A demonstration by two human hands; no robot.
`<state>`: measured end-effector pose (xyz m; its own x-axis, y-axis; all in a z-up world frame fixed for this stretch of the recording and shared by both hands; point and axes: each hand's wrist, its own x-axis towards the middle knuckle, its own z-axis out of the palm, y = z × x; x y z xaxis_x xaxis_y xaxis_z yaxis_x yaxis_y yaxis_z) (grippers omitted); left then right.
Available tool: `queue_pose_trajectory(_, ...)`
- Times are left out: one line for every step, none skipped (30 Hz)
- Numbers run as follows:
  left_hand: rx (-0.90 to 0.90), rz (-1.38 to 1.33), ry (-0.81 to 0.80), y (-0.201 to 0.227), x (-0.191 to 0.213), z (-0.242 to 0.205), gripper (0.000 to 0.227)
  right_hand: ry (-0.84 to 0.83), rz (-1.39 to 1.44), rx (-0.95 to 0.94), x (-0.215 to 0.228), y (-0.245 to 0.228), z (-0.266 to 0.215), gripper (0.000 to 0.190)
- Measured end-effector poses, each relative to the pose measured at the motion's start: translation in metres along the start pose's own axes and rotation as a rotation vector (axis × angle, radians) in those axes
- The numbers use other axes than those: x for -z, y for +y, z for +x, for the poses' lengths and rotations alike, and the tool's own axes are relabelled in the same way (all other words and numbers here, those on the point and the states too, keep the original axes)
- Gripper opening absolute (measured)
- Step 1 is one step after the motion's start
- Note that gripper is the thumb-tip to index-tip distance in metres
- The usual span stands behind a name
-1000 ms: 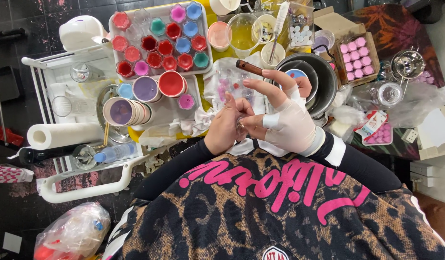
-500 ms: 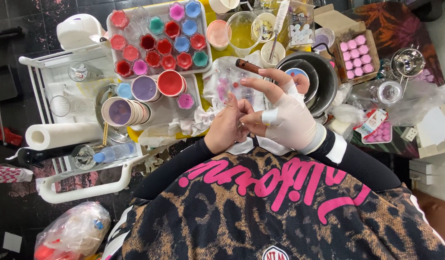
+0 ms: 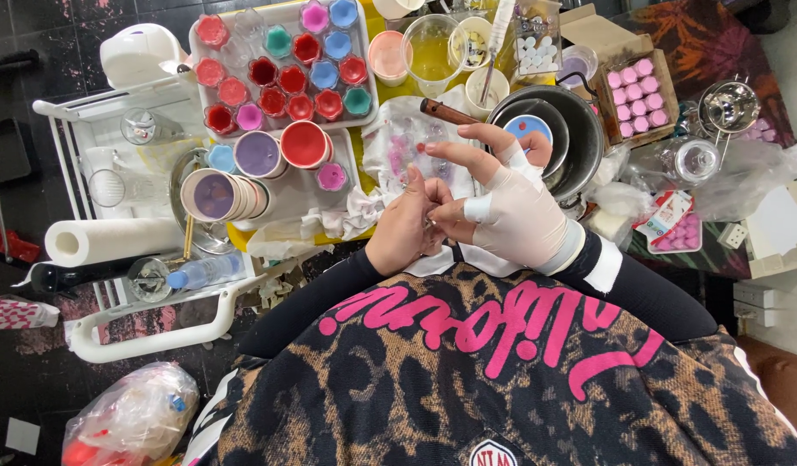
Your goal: Preparing and arranging small colored wax shapes for candle decoration.
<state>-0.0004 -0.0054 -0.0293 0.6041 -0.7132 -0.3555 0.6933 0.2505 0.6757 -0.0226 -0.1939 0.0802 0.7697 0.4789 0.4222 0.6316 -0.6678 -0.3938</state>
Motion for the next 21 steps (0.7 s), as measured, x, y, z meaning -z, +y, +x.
queue_pose_trajectory(-0.002, 0.0, 0.0, -0.001, 0.0, 0.0, 0.073, 0.0, -0.001, 0.002, 0.0, -0.001, 0.0, 0.017)
queue_pose_trajectory(0.011, -0.009, 0.007, -0.001, 0.0, -0.001, 0.073, -0.001, -0.031, 0.008, 0.0, -0.002, 0.0, 0.016)
queue_pose_trajectory(0.023, -0.017, 0.012, -0.001, 0.0, 0.0, 0.073, -0.001, -0.063, 0.015, 0.001, -0.003, 0.0, 0.015)
queue_pose_trajectory(0.02, -0.016, 0.012, -0.001, -0.001, 0.0, 0.073, 0.0, -0.064, 0.017, 0.002, -0.003, 0.001, 0.015)
queue_pose_trajectory(0.031, -0.024, 0.014, -0.001, -0.002, -0.001, 0.073, -0.004, -0.079, 0.023, 0.002, -0.003, 0.0, 0.014)
queue_pose_trajectory(0.043, -0.031, 0.016, -0.001, -0.002, -0.001, 0.073, -0.008, -0.094, 0.028, 0.003, -0.003, 0.0, 0.013)
queue_pose_trajectory(0.046, -0.032, 0.015, -0.001, -0.004, -0.003, 0.073, -0.008, -0.094, 0.025, 0.005, -0.004, 0.0, 0.013)
queue_pose_trajectory(0.069, -0.033, 0.037, 0.0, -0.005, -0.004, 0.072, -0.02, -0.101, 0.027, 0.006, -0.005, 0.0, 0.012)
queue_pose_trajectory(0.088, -0.033, 0.058, 0.001, -0.006, -0.004, 0.071, -0.03, -0.11, 0.032, 0.008, -0.006, 0.002, 0.011)
queue_pose_trajectory(0.088, -0.032, 0.057, 0.0, -0.006, -0.003, 0.071, -0.029, -0.111, 0.032, 0.011, -0.006, 0.003, 0.011)
queue_pose_trajectory(0.05, -0.001, 0.042, 0.0, -0.007, -0.002, 0.072, -0.042, -0.104, 0.029, 0.014, -0.007, 0.004, 0.012)
queue_pose_trajectory(0.012, 0.03, 0.027, -0.001, -0.007, -0.002, 0.074, -0.055, -0.098, 0.026, 0.017, -0.007, 0.005, 0.012)
queue_pose_trajectory(0.013, 0.03, 0.027, 0.0, -0.007, -0.003, 0.074, -0.055, -0.097, 0.026, 0.019, -0.007, 0.005, 0.012)
queue_pose_trajectory(-0.032, 0.054, 0.036, 0.001, -0.007, -0.004, 0.073, -0.064, -0.059, 0.011, 0.022, -0.008, 0.006, 0.016)
queue_pose_trajectory(-0.079, 0.078, 0.043, 0.002, -0.007, -0.004, 0.073, -0.073, -0.023, -0.003, 0.026, -0.008, 0.007, 0.02)
queue_pose_trajectory(-0.081, 0.079, 0.043, 0.004, -0.007, -0.005, 0.073, -0.072, -0.024, -0.001, 0.025, -0.006, 0.004, 0.02)
queue_pose_trajectory(-0.124, 0.091, 0.028, 0.005, -0.007, -0.006, 0.073, -0.069, 0.025, -0.024, 0.025, -0.004, 0.002, 0.022)
queue_pose_trajectory(-0.167, 0.103, 0.013, 0.007, -0.008, -0.007, 0.072, -0.066, 0.075, -0.047, 0.024, -0.001, -0.001, 0.025)
queue_pose_trajectory(-0.168, 0.103, 0.013, 0.007, -0.008, -0.007, 0.072, -0.066, 0.075, -0.047, 0.024, -0.001, -0.002, 0.025)
queue_pose_trajectory(-0.181, 0.067, 0.034, 0.007, -0.009, -0.006, 0.071, -0.043, 0.087, -0.054, 0.024, -0.001, -0.002, 0.025)
queue_pose_trajectory(-0.194, 0.031, 0.054, 0.007, -0.009, -0.006, 0.07, -0.02, 0.098, -0.06, 0.024, 0.0, -0.003, 0.025)
